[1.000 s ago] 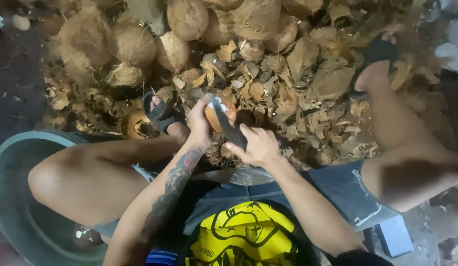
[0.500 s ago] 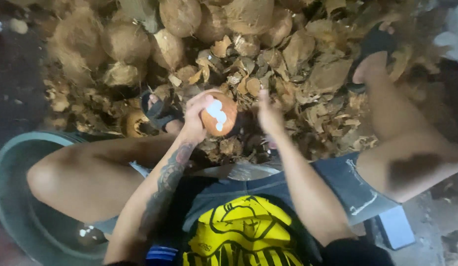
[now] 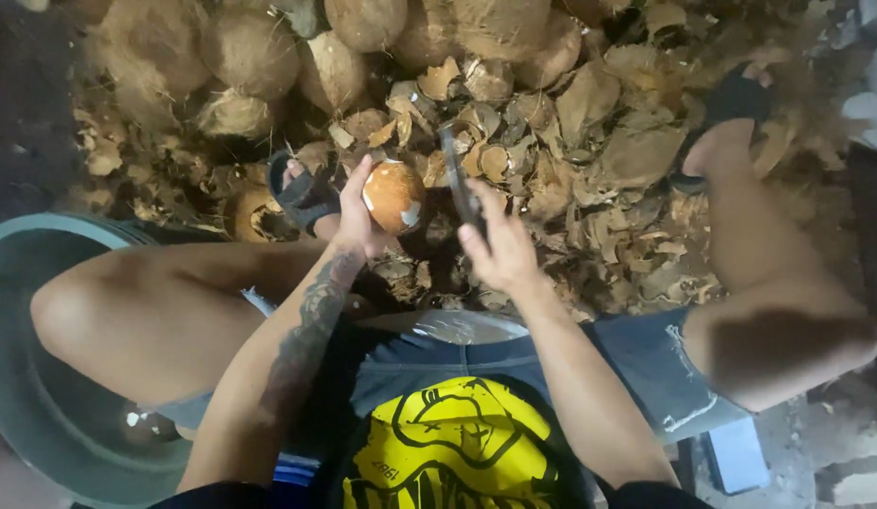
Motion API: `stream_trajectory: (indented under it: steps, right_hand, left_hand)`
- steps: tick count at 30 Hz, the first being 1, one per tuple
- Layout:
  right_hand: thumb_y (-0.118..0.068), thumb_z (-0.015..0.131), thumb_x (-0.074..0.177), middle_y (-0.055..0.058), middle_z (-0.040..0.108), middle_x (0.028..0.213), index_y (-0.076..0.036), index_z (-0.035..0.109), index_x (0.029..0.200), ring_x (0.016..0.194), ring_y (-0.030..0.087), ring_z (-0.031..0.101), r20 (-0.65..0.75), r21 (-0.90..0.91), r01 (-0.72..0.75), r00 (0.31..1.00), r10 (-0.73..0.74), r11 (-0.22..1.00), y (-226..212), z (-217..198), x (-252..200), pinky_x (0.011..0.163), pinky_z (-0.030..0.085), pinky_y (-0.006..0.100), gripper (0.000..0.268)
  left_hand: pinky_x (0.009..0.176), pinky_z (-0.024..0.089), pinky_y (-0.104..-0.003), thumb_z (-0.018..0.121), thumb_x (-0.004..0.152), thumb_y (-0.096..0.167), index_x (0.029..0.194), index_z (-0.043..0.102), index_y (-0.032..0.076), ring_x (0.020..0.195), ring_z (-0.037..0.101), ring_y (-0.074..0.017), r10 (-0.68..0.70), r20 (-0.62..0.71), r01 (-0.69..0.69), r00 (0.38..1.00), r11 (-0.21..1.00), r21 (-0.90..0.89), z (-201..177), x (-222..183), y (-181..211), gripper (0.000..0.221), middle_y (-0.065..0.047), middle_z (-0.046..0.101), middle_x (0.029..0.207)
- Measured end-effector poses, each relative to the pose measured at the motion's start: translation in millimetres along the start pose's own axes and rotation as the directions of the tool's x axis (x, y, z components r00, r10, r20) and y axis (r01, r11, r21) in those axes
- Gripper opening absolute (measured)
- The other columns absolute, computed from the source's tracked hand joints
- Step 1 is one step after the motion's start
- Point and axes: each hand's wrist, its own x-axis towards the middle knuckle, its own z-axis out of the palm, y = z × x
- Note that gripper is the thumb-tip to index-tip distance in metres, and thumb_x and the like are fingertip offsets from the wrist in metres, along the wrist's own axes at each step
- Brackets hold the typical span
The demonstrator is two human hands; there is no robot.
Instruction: Peeling the outer husk or skin of coconuts using a knife and placing the cleaned fruit into a bucket.
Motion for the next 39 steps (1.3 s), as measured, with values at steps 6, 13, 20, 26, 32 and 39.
stream_trajectory:
  steps: [6,13,20,26,32,39]
  right_hand:
    - [-0.06,0.055,0.095,0.028,0.076,0.096,-0.044,0.004,0.17,0.084,0.046,0.078,0.445,-0.397,-0.293,0.768,0.462,0.87,-53.8,-0.1,9.1,0.073,0.059,0.05,0.092]
    - [-0.052,0.041,0.111,0.03,0.066,0.127,-0.033,0.024,0.168,0.09,0.039,0.078,0.274,-0.238,-0.539,0.761,0.588,0.808,-36.8,1.6,27.0,0.079,0.061,0.046,0.062]
    - [-0.047,0.04,0.11,0.028,0.052,0.156,-0.034,0.03,0.167,0.127,0.058,0.059,0.252,-0.184,-0.513,0.8,0.544,0.839,-64.5,-28.3,34.2,0.108,0.048,0.068,0.06]
    - [-0.047,0.043,0.109,0.032,0.054,0.151,-0.029,0.029,0.166,0.129,0.056,0.059,0.229,-0.155,-0.501,0.821,0.524,0.852,-48.2,-10.5,33.5,0.113,0.045,0.066,0.061]
    - [-0.064,0.034,0.111,0.033,0.054,0.149,-0.012,0.038,0.164,0.129,0.047,0.062,0.044,0.092,-0.656,0.755,0.655,0.75,24.7,0.5,34.3,0.107,0.05,0.057,0.074]
    - [-0.06,0.037,0.112,0.007,0.066,0.062,-0.012,0.05,0.152,0.05,0.014,0.06,-0.029,0.483,-0.671,0.63,0.776,0.562,126.0,38.9,58.4,0.048,0.041,0.021,0.064]
  left_hand:
    - [0.085,0.065,-0.048,0.075,0.078,0.071,0.114,0.076,0.014,0.095,0.077,-0.0345,-0.014,0.113,0.0,0.994,0.992,0.125,-0.3,9.0,1.2,0.067,-0.017,0.078,0.109]
    - [0.074,0.067,-0.035,0.068,0.087,0.069,0.098,0.079,0.014,0.082,0.078,-0.022,0.022,0.137,-0.06,0.99,0.959,0.276,34.3,-42.7,8.9,0.057,-0.007,0.079,0.09]
    - [0.073,0.056,-0.026,0.072,0.092,0.061,0.087,0.082,0.016,0.076,0.07,-0.0123,0.28,0.268,-0.388,0.922,0.687,0.614,70.9,-86.6,26.5,0.047,0.0,0.068,0.072]
    - [0.076,0.06,-0.027,0.062,0.097,0.065,0.082,0.081,0.011,0.072,0.072,-0.0144,0.284,0.244,-0.374,0.927,0.741,0.558,61.2,-74.2,20.3,0.059,-0.002,0.07,0.069]
    - [0.084,0.056,-0.027,0.063,0.099,0.057,0.081,0.08,0.015,0.082,0.07,-0.0132,0.345,0.184,-0.39,0.92,0.772,0.501,69.6,-83.8,25.2,0.049,0.002,0.067,0.074]
    - [0.087,0.055,-0.031,0.066,0.098,0.054,0.076,0.08,0.014,0.081,0.07,-0.0141,0.375,0.103,-0.376,0.921,0.787,0.489,57.8,-70.1,25.7,0.047,0.001,0.07,0.073]
